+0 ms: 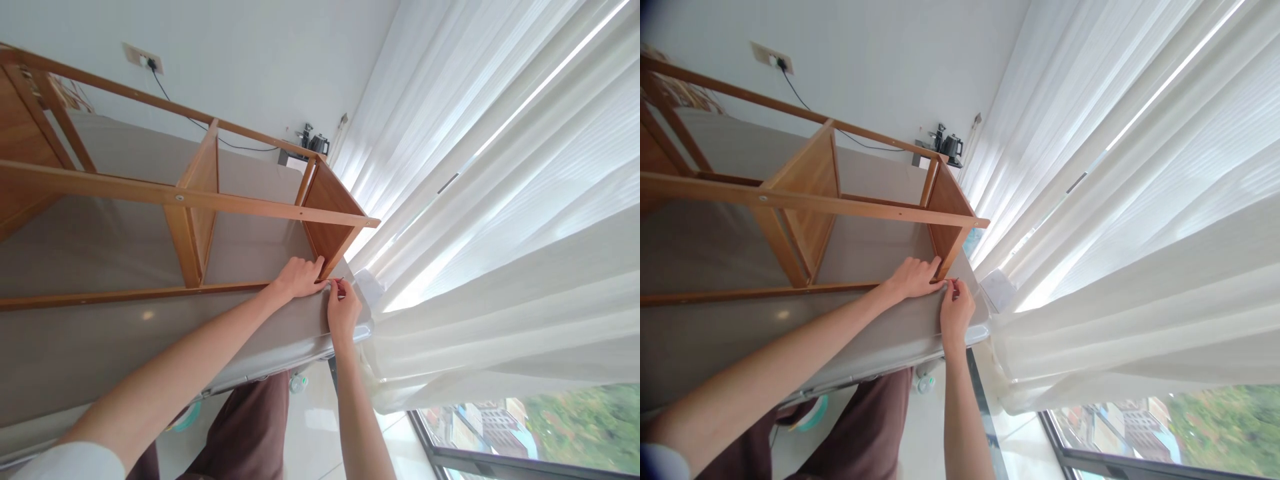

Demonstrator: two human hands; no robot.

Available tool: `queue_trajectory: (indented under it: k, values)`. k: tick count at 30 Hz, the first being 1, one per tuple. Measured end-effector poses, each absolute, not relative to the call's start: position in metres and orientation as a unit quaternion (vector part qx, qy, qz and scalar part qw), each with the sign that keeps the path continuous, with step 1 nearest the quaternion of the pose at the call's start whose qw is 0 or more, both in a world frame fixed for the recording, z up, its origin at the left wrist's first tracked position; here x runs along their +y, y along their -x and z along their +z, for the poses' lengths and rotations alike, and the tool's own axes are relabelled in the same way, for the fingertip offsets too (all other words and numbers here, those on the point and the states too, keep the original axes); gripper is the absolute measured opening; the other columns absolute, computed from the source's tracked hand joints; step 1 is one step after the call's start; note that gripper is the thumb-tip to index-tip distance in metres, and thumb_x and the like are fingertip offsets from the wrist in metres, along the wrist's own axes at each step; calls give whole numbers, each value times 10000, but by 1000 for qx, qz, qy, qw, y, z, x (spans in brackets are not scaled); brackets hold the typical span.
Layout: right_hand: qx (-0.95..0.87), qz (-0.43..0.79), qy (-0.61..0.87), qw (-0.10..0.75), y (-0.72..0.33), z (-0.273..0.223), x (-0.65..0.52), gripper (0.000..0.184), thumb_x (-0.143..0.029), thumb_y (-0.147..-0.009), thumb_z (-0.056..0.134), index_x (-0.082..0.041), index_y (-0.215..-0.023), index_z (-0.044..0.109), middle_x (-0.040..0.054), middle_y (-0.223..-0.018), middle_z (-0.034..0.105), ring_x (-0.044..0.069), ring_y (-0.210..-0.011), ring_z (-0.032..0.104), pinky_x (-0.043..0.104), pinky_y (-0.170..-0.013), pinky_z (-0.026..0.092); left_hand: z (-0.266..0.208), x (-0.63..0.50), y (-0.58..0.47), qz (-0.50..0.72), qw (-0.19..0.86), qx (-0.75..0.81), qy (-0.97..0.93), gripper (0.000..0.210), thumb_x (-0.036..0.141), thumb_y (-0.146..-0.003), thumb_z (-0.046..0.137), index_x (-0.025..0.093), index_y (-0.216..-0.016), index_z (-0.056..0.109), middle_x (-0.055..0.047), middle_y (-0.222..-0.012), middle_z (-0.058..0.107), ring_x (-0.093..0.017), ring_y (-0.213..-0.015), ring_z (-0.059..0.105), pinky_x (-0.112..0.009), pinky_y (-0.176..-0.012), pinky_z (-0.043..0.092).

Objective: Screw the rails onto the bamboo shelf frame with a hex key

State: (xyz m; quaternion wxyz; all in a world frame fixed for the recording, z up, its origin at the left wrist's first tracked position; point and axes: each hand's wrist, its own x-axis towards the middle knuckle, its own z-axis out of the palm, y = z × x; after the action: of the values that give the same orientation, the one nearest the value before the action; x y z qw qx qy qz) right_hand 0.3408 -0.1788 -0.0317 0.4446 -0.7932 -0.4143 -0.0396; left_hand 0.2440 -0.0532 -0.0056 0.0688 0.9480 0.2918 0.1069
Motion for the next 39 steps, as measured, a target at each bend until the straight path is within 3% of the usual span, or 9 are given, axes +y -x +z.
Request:
queue_trajectory:
  k: [6,11,17,21,23,26,30,35,39]
  values:
    - [-382,-18,803,458,-345,-31,-180,416,-547,-963,463,-203,-975,697,56,-872,757,222,-760,682,314,-756,450,2,-62,-237,115,53,310,-942,589,623,-980,394,114,-1222,568,-201,-923,757,-368,-890,731,-453,-766,517]
    - [-376,12,803,461,-347,-27,-181,466,-619,-905,489,-204,-897,700,92,-816,753,269,-743,678,346,-736,431,16,-84,-192,142,14,291,-946,247,347,-998,492,173,-1106,630,-167,-1144,714,-313,-1144,648,-442,-928,494]
    - [-390,18,842,372,-355,-35,-180,461,-604,-920,444,-234,-950,717,106,-831,756,314,-799,686,370,-716,423,62,-118,-96,151,52,211,-964,327,392,-1056,407,232,-983,683,-33,-760,762,-204,-732,727,-304,-663,504]
    - [-398,17,853,338,-360,-41,-178,456,-602,-922,425,-254,-906,717,113,-829,758,344,-813,690,401,-715,435,124,-129,-30,255,148,251,-922,253,237,-1050,384,247,-1179,602,4,-954,789,-150,-834,739,-263,-731,524]
    - [-405,19,852,330,-361,-43,-176,442,-604,-903,442,-255,-888,713,122,-820,756,355,-808,693,404,-690,437,153,-130,2,291,185,281,-896,234,301,-1023,468,262,-1229,572,2,-1061,772,-126,-797,715,-247,-717,531]
    - [-417,-1,851,320,-361,-45,-174,438,-601,-885,449,-253,-854,713,144,-802,745,349,-738,681,402,-639,424,186,-126,48,329,196,317,-868,202,398,-998,529,253,-1034,665,16,-888,761,-121,-742,686,-240,-745,535]
    - [-421,-27,848,319,-357,-45,-173,443,-572,-889,430,-232,-879,712,128,-792,745,327,-699,668,388,-632,404,215,-109,111,382,193,393,-814,484,538,-1013,419,200,-828,711,-20,-685,718,-154,-685,672,-252,-685,531]
    - [-431,-34,844,319,-351,-40,-175,453,-534,-905,412,-198,-903,716,116,-804,750,299,-710,663,361,-642,393,237,-73,184,425,94,515,-739,527,646,-957,428,204,-994,712,-49,-933,768,-218,-909,702,-304,-837,544]
    - [-445,-33,838,313,-349,-36,-175,451,-522,-913,413,-190,-913,718,111,-806,746,281,-718,663,347,-649,397,230,-52,227,306,74,561,-766,657,744,-824,544,253,-1245,658,-74,-1285,703,-284,-1163,642,-368,-983,514]
